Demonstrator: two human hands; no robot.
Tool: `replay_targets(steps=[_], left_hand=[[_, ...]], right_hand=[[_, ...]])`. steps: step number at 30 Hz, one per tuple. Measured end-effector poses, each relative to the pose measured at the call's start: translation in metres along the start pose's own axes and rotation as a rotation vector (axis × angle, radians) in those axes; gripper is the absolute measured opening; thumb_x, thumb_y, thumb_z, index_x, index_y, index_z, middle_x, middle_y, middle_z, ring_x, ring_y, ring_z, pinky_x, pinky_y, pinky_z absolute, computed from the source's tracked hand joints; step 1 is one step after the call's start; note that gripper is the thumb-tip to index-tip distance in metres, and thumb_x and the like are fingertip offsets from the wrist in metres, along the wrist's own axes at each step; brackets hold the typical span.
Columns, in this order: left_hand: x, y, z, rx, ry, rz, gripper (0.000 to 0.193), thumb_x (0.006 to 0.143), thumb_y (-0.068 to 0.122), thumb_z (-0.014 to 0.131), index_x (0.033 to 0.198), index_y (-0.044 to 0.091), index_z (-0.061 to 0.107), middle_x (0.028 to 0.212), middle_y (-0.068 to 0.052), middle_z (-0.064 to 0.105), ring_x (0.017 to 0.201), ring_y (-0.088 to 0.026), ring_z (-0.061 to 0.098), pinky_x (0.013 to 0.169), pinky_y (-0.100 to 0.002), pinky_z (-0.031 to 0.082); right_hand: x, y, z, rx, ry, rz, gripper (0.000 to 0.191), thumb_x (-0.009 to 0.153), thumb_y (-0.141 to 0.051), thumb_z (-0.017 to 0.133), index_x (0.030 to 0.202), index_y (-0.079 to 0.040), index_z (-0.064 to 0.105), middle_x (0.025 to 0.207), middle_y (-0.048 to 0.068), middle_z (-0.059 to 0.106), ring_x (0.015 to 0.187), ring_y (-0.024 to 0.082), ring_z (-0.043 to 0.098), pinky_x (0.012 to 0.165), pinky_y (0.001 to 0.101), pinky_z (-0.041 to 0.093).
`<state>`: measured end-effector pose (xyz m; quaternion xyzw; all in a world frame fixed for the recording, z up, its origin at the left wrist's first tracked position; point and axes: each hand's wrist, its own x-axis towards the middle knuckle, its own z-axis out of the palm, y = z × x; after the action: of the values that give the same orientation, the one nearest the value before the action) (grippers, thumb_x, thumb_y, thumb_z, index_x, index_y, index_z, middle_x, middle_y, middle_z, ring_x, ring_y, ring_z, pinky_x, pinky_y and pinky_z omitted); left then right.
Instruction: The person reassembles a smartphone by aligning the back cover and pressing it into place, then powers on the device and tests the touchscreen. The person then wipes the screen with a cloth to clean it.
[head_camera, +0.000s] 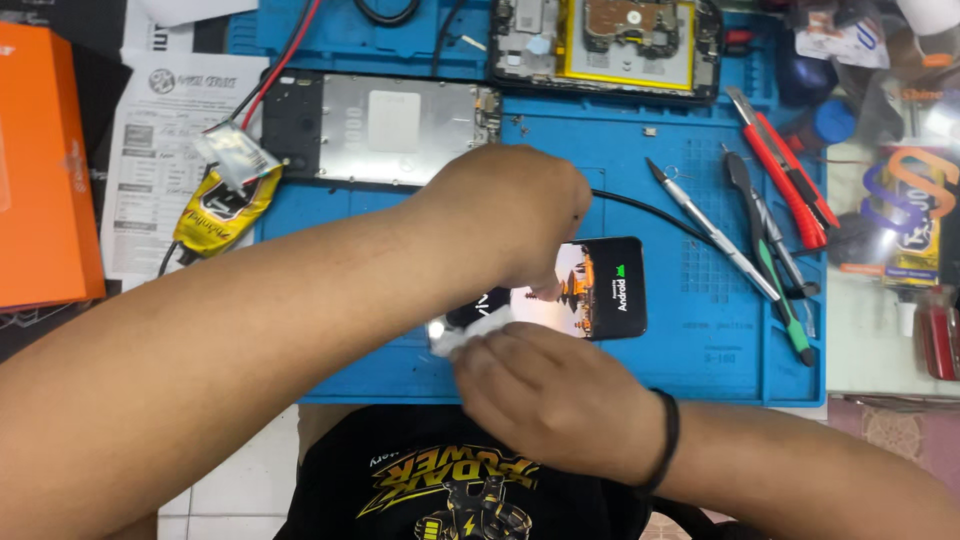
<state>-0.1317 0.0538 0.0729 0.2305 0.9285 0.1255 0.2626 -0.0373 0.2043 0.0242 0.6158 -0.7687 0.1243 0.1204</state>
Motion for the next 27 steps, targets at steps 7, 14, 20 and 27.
replay_targets(steps=[7, 14, 20, 27], left_hand=[[0.002, -0.006, 0.006, 0.025, -0.032, 0.01, 0.047, 0.067, 0.032, 0.092, 0.106, 0.013, 0.073, 0.097, -0.008, 0.075, 0.097, -0.03, 0.071, 0.082, -0.044, 0.056], [-0.009, 0.003, -0.008, -0.027, -0.008, -0.011, 0.047, 0.064, 0.03, 0.093, 0.103, 0.014, 0.073, 0.096, -0.007, 0.075, 0.098, -0.03, 0.07, 0.083, -0.044, 0.055], [-0.002, -0.004, 0.006, -0.083, -0.027, -0.044, 0.046, 0.063, 0.031, 0.093, 0.102, 0.017, 0.072, 0.096, -0.005, 0.074, 0.096, -0.029, 0.07, 0.082, -0.043, 0.055], [-0.007, -0.002, -0.001, -0.05, -0.022, -0.018, 0.047, 0.066, 0.032, 0.092, 0.105, 0.016, 0.072, 0.098, -0.005, 0.075, 0.098, -0.028, 0.07, 0.084, -0.043, 0.055]], right_hand=[[-0.078, 0.03, -0.043, -0.041, -0.116, 0.204, 0.04, 0.076, -0.007, 0.069, 0.115, -0.001, 0.071, 0.113, 0.009, 0.07, 0.106, 0.026, 0.069, 0.089, 0.0403, 0.057], [-0.02, 0.003, -0.001, -0.001, 0.011, 0.005, 0.037, 0.081, -0.014, 0.07, 0.115, -0.001, 0.07, 0.114, 0.009, 0.07, 0.108, 0.024, 0.068, 0.093, 0.0376, 0.056], [-0.04, 0.017, -0.021, -0.004, 0.001, 0.055, 0.036, 0.081, -0.013, 0.068, 0.116, -0.003, 0.072, 0.118, 0.008, 0.07, 0.109, 0.023, 0.068, 0.097, 0.0374, 0.056], [-0.068, 0.024, -0.031, -0.046, -0.028, 0.115, 0.034, 0.081, -0.009, 0.069, 0.115, -0.003, 0.071, 0.111, 0.008, 0.068, 0.106, 0.024, 0.068, 0.093, 0.0385, 0.058]])
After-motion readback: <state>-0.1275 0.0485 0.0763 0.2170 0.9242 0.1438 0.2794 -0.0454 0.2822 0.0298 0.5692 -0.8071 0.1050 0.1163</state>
